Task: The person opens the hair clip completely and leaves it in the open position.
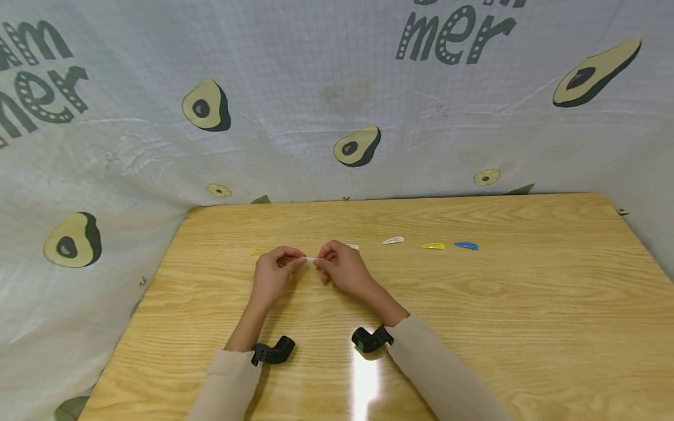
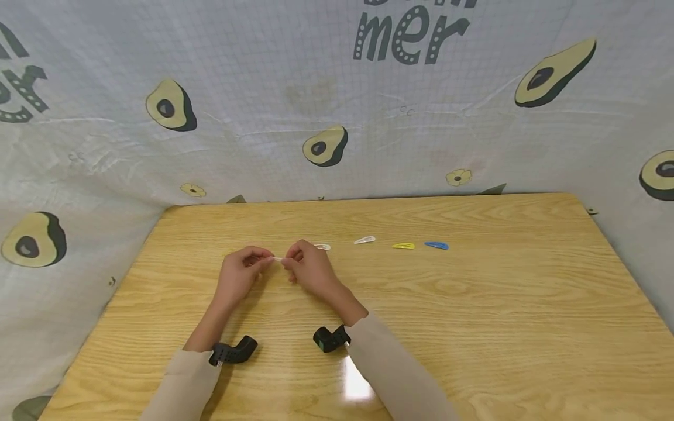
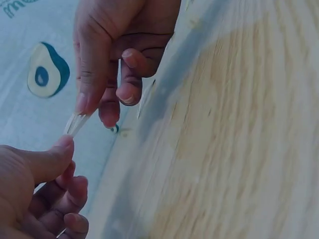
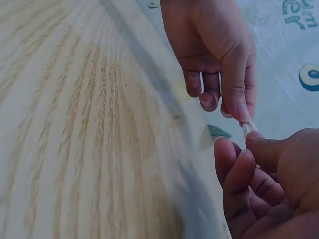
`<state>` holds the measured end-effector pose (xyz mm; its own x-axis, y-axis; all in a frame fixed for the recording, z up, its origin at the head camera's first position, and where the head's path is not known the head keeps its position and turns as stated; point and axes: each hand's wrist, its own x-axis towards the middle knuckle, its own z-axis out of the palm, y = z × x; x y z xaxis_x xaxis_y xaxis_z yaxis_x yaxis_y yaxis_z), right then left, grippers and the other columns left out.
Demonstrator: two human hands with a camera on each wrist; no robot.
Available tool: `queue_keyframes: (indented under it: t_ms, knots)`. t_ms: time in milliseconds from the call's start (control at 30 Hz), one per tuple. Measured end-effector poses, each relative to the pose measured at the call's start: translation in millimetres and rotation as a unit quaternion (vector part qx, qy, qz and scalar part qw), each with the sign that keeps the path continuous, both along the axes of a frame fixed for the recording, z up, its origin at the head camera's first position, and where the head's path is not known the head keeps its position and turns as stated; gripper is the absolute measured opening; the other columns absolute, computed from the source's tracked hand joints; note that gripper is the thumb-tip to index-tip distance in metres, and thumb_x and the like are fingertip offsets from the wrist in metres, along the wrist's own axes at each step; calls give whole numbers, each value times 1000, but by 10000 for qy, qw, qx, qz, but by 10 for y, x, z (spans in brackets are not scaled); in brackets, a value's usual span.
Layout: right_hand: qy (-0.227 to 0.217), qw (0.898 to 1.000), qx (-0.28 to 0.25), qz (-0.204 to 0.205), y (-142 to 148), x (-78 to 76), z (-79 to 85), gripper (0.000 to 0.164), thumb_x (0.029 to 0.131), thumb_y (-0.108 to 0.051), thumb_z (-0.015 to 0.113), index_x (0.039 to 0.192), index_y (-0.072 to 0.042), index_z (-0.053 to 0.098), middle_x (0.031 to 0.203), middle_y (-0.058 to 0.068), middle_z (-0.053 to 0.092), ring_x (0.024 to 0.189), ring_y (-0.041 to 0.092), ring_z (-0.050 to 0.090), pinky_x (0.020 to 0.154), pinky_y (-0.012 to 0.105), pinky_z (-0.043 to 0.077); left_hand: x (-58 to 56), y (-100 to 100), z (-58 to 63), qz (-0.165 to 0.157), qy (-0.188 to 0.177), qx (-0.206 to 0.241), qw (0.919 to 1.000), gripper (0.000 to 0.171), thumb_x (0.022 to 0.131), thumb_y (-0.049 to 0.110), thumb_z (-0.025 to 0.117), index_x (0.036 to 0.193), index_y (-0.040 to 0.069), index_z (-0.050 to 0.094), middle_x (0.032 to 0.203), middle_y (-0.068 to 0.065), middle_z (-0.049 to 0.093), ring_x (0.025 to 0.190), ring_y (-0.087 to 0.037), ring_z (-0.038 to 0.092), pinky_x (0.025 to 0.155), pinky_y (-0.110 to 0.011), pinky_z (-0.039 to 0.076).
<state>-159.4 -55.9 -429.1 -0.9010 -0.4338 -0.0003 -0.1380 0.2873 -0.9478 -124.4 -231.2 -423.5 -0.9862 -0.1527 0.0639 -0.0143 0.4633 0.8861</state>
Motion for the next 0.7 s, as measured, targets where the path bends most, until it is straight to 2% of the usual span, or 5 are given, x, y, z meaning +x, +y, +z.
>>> queue_keyframes:
  t_ms: [100,233,433,567,700]
  knots:
    - [36,9998,-162,133,99,50,51,10,94,-16,63,92,-8,57,82,7,68,64,21,65,56,29,50,43,51,37,-186,-41,156,9997,13,87,14,71,92,3,71,83,-8,66,68,-27,56,55,-24,43]
    - [210,9996,-113,136,214,109,123,9,93,-17,63,93,-10,56,82,7,69,67,23,66,60,30,52,88,131,83,-321,-125,300,9990,15,87,15,71,93,2,71,84,-9,66,71,-31,58,59,-28,46]
    - [308,9994,-29,149,354,198,169,9,94,-17,63,95,-10,58,83,9,69,67,24,66,60,30,50,145,262,127,-458,-219,603,9969,12,88,5,68,94,-5,68,86,-21,65,76,-42,60,63,-36,49]
    - [277,9995,-85,130,474,268,163,8,93,-16,64,96,-10,59,84,8,69,69,24,66,61,31,50,213,376,121,-530,-236,875,9945,10,88,5,67,92,-4,68,84,-18,65,73,-40,62,61,-31,49]
    - [243,9993,-268,109,584,339,150,7,93,-14,64,97,-10,60,84,7,69,71,25,65,62,32,51,268,485,83,-678,-212,1283,9892,10,88,6,68,92,-3,68,83,-16,66,72,-37,64,63,-32,52]
